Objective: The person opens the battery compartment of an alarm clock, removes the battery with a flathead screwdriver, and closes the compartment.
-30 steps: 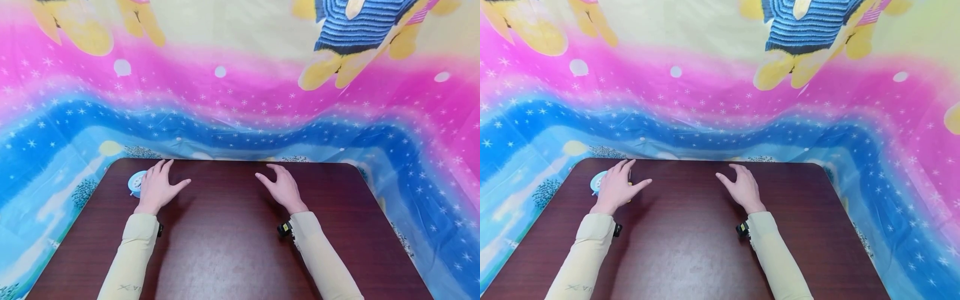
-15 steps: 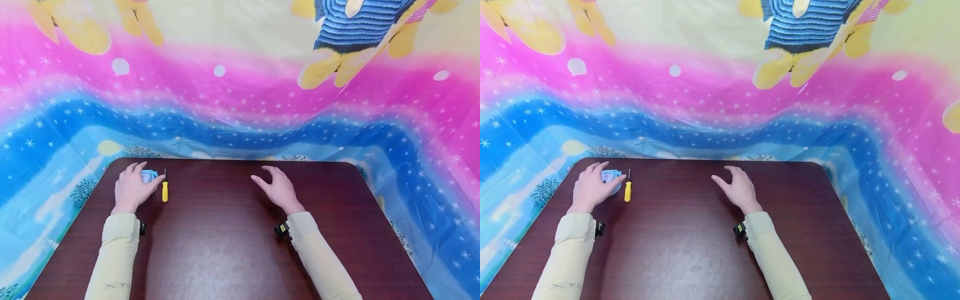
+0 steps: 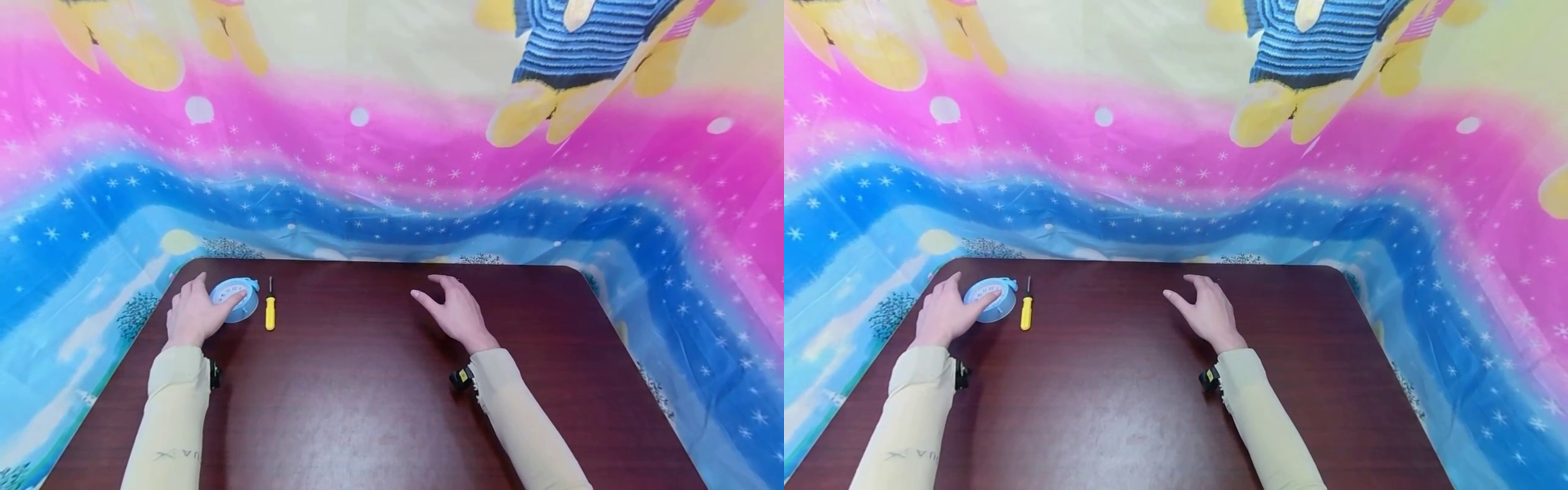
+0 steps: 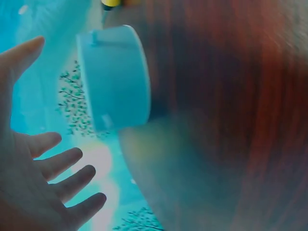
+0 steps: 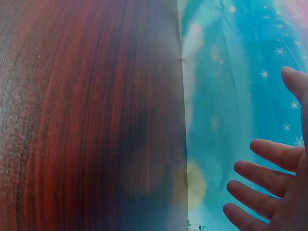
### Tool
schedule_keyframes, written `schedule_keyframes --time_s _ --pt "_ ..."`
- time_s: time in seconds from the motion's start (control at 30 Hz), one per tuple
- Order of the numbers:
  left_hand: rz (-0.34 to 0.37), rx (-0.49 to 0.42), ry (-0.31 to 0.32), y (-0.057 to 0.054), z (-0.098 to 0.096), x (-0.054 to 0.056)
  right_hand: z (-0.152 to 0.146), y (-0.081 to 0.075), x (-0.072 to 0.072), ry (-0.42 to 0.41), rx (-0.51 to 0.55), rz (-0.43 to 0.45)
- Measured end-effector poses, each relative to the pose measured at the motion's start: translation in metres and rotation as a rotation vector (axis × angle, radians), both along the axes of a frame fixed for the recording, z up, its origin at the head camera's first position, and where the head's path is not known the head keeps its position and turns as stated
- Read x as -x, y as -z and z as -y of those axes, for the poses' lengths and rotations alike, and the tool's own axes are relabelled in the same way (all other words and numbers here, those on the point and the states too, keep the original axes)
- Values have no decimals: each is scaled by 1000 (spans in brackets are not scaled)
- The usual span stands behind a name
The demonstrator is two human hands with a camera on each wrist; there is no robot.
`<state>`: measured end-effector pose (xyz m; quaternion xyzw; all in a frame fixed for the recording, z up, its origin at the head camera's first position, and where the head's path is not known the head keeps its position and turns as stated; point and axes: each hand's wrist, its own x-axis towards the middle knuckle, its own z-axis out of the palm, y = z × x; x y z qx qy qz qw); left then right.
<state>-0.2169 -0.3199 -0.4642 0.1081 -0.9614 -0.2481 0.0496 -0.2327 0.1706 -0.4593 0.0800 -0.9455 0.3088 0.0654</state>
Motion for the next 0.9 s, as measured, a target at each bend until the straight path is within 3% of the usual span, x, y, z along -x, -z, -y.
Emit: schedule_keyframes --time_s 0.27,0.63,0.9 --pt "51 -43 20 16 8 3 -1 2 0 5 4 11" --pt "40 -98 19 36 13 7 -2 5 0 2 -1 22" --pt "-24 -124 17 41 8 4 -3 5 -1 7 1 33"
